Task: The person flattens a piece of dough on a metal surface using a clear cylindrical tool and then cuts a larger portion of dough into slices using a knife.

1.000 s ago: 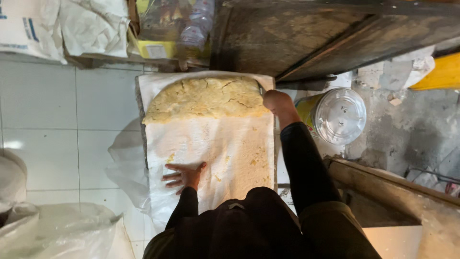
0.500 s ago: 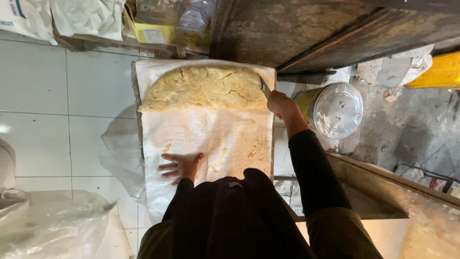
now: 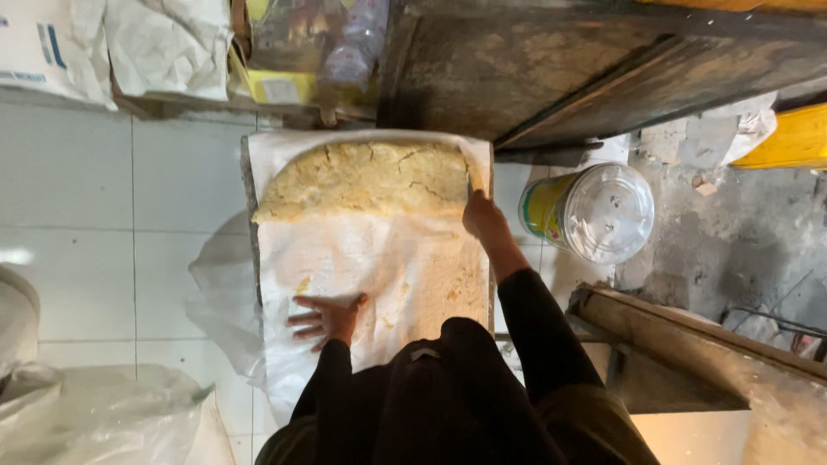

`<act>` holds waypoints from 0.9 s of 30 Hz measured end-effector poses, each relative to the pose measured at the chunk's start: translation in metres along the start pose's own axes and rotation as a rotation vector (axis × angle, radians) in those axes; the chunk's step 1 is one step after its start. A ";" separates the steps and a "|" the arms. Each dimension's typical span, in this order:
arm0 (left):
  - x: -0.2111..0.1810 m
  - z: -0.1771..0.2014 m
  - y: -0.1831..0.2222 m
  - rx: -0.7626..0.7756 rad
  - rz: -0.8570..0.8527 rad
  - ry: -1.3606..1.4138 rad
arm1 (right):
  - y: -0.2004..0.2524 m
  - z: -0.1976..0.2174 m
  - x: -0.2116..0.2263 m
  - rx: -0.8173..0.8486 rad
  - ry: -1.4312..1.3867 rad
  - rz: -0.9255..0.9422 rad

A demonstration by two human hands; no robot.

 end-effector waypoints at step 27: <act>-0.007 0.001 0.001 -0.029 -0.026 -0.199 | -0.035 -0.118 -0.051 -0.188 -0.167 0.064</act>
Point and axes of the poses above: each hand's wrist, its own y-axis away from the middle knuckle, its own z-axis out of the back of the hand, x = y × z, the point moved 5 cm from there along -y, towards the middle knuckle, and after that the axes turned 3 degrees about -x, right-handed, at the moved point
